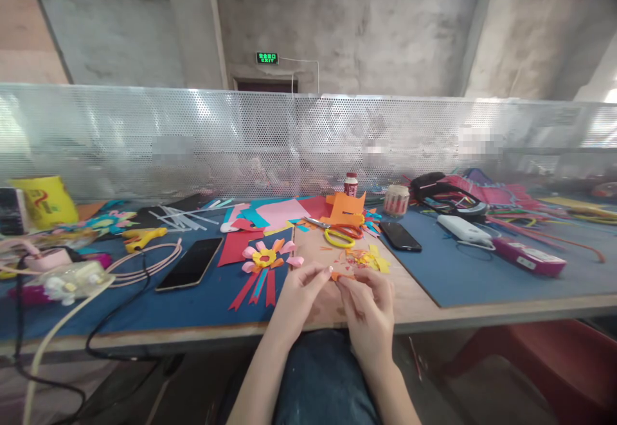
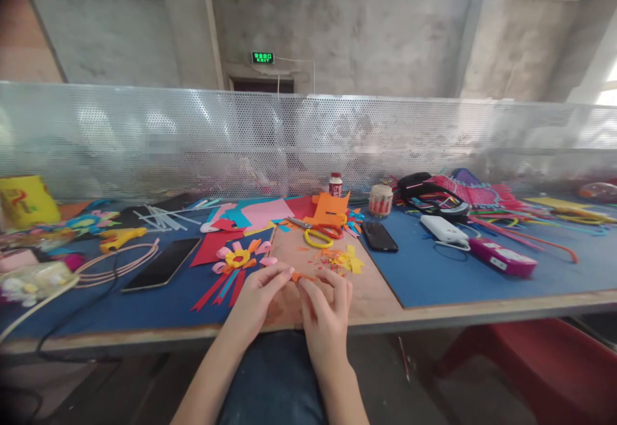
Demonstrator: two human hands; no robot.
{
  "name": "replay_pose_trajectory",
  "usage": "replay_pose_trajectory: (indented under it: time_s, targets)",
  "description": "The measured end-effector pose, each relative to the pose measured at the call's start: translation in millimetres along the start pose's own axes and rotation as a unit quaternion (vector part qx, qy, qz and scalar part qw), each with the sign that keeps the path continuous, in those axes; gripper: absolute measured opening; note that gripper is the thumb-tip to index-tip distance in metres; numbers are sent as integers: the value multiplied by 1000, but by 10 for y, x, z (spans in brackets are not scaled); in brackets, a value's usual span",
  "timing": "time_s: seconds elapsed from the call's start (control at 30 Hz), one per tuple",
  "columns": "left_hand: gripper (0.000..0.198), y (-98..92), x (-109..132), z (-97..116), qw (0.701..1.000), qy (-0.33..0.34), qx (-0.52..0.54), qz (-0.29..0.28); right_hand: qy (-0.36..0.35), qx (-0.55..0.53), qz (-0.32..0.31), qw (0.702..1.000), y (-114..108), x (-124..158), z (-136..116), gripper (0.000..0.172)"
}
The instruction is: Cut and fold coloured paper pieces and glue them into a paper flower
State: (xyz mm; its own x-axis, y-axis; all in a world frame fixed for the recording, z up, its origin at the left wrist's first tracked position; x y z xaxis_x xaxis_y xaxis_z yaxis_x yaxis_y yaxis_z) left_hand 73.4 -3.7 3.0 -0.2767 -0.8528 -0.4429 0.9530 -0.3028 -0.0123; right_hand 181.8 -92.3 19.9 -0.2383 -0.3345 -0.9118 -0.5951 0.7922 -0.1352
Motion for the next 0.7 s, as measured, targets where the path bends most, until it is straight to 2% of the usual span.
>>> replay_pose_trajectory:
  time_s: [0.3,0.7]
  targets:
    - [21,1,3,68,1000,13,-1,4,36,-35,-17,999,35,0,43,21]
    - [22,3,10,98,998,31,-61,1,42,-37,-13,998,28,-22,41,18]
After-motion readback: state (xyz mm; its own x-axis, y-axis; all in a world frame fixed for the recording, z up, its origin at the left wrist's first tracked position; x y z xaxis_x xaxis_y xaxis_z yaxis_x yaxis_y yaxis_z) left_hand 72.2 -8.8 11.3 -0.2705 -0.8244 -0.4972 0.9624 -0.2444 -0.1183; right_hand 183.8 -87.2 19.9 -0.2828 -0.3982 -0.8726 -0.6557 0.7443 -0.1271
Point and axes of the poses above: each hand's wrist, its own x-axis away from the middle knuckle, its own y-axis out of the palm, z = x × y, the point moved 10 cm from there along -x, towards the middle knuckle, and after that the axes turned 6 degrees about y, right-handed, at the moved point
